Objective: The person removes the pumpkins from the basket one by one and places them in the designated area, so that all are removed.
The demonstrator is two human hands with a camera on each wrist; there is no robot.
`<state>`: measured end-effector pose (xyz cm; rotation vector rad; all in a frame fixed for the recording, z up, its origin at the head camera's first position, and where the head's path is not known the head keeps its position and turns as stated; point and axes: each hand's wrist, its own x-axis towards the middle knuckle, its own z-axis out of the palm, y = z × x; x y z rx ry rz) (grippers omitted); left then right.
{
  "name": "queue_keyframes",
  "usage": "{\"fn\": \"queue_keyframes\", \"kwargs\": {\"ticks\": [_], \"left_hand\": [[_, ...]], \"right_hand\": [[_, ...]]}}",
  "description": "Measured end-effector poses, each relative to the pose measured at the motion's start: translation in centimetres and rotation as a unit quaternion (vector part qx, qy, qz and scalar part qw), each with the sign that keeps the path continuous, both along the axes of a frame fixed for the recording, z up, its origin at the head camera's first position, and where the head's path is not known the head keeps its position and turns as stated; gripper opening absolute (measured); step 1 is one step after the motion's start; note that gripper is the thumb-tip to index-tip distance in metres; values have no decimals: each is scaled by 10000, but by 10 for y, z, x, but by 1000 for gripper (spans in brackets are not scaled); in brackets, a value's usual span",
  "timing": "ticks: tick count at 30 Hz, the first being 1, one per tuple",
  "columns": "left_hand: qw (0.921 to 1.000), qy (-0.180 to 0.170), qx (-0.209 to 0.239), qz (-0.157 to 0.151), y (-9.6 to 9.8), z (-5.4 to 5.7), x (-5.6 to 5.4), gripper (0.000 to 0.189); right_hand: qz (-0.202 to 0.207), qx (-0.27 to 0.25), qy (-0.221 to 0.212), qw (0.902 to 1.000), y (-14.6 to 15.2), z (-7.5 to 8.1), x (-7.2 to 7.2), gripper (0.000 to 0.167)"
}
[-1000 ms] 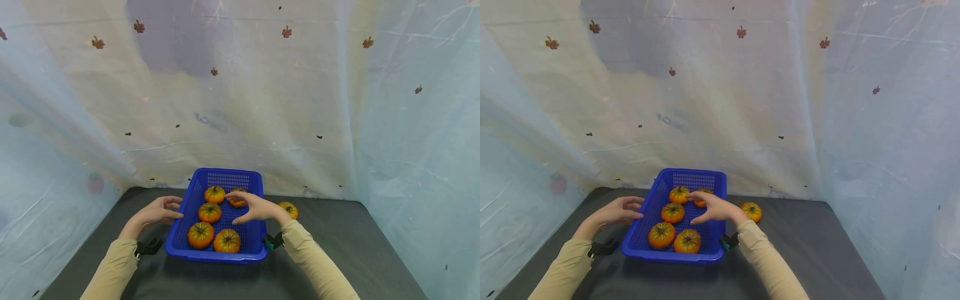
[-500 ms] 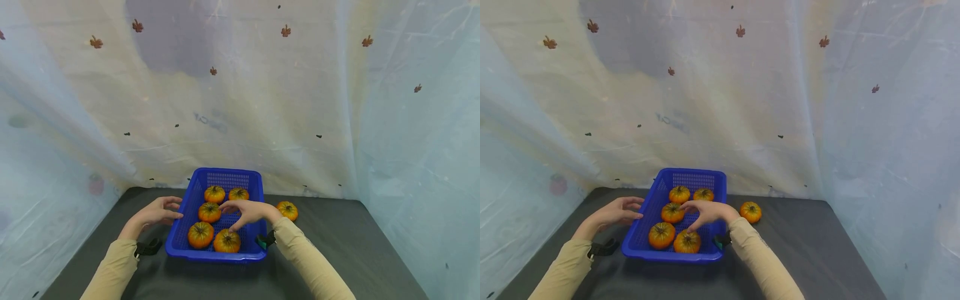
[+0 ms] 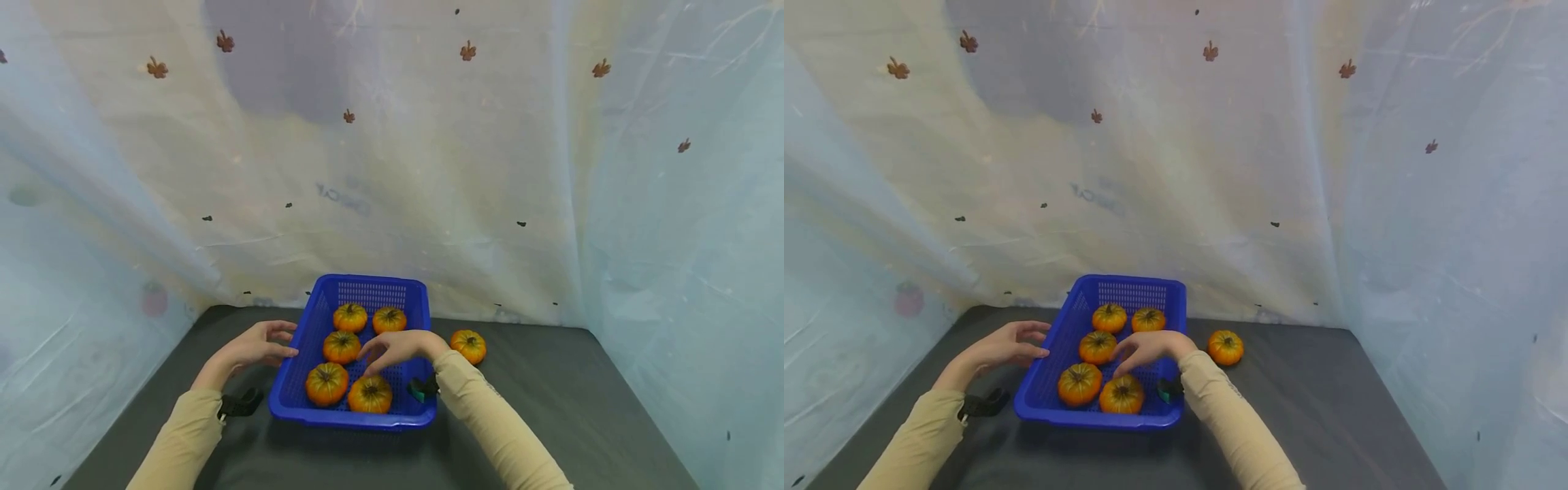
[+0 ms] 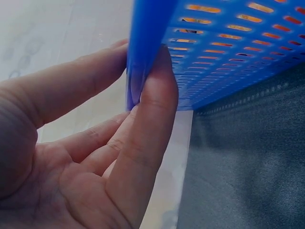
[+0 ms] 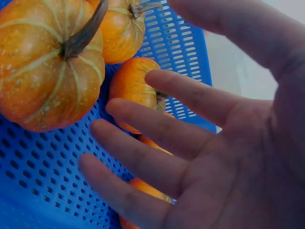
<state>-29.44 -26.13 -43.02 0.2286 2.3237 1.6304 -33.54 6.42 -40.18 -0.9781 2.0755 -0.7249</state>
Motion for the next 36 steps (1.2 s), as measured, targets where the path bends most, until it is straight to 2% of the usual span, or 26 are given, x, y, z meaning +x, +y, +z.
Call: {"fn": "queue_keyframes", "kwargs": {"ticks": [4, 7, 15, 24, 29, 36], "left_hand": [[10000, 0, -22, -7, 0, -3, 3, 70], [10000, 29, 13, 10, 0, -4, 3, 69], [10000, 38, -61, 63, 1, 2, 3, 69], [9999, 58, -126, -16, 0, 7, 0, 68], [9999, 65, -153, -9, 1, 6, 0, 68], [9999, 13, -127, 3, 2, 2, 1, 68]], "right_hand": [[-168, 62, -559, 9983, -4, -7, 0, 48], [-337, 95, -747, 9966, -5, -10, -1, 45], [-509, 403, -694, 9955, -9, -10, -2, 41], [-472, 741, -671, 9939, -13, -6, 0, 34], [-332, 702, -668, 9947, -11, -8, -1, 28], [-258, 507, -985, 9935, -9, -12, -1, 24]]}}
